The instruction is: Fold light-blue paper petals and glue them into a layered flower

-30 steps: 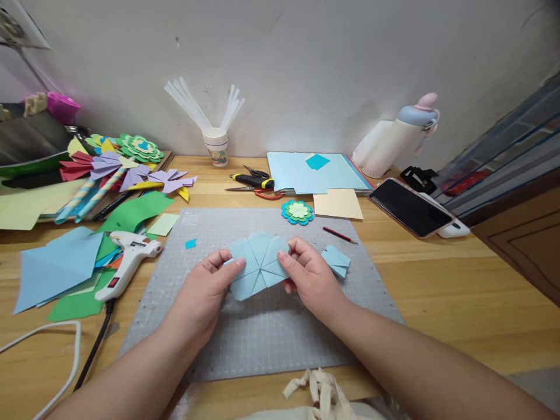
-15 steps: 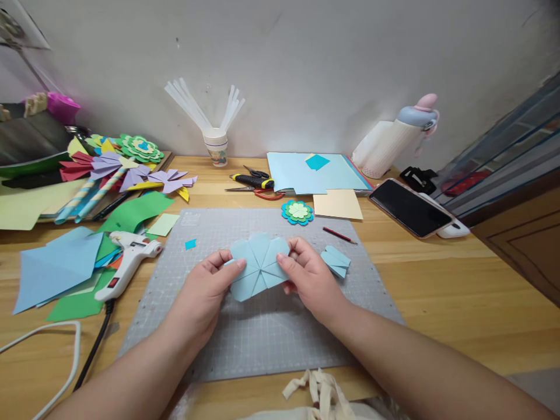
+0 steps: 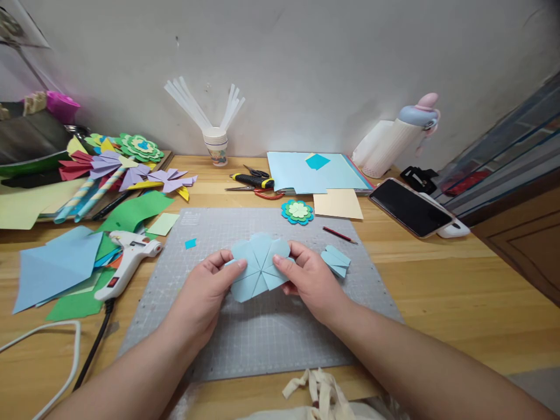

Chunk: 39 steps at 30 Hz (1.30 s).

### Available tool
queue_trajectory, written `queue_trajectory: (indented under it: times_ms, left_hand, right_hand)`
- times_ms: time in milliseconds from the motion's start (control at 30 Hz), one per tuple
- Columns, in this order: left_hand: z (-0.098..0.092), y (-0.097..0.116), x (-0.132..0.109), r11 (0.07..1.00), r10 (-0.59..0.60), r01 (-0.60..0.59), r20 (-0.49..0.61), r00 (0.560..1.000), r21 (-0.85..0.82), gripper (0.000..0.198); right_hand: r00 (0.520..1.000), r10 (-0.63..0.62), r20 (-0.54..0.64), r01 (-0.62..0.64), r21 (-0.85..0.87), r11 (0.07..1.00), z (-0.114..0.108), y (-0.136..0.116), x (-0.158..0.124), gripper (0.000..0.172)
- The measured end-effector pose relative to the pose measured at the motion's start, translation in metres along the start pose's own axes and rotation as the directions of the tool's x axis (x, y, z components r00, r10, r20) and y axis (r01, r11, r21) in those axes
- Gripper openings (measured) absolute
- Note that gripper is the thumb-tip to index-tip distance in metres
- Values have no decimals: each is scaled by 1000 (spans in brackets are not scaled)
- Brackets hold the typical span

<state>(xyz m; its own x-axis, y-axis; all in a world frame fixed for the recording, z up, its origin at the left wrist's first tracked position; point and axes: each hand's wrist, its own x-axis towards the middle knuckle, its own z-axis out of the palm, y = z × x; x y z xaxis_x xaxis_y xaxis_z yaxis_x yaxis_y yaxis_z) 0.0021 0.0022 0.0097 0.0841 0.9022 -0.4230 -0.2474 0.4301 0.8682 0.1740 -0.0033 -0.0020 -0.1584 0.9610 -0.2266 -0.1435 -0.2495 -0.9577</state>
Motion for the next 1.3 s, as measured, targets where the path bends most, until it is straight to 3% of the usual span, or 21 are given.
queue_trajectory:
  times_ms: [367,500,633,833,1067,1200,1300]
  left_hand:
    - [2,0,-2,999,-24,20,92,995,45,35]
    - [3,0,-5,996,-21,5,168,986,91,34]
    - [2,0,-8,980,-101,57,228,968,192,32]
    - [2,-4,-10,951,-148,81,207,967,298,28]
    - [2,-2,-7,981,-51,32,92,994,191,29]
    - [1,-2,-7,985,-50,30,116,992,170,30]
    - [0,-3,-7,984,-62,38,137,989,174,33]
  right_hand:
    - [999,-39,18,40,-71,997,0,-2,-1,29]
    - [996,-1,91,6,-54,999,-3,-3,-1,28]
    - [984,28,174,-5,-127,992,-8,-6,-1,26]
    - [963,13,268,35,-172,985,-8,-9,-2,27]
    - [983,5,184,0,-28,1000,-5,-8,-1,31]
    - [977,-9,212,18,-43,999,-3,-5,0,33]
    - [977,31,212,-36,18,999,-3,-4,-1,32]
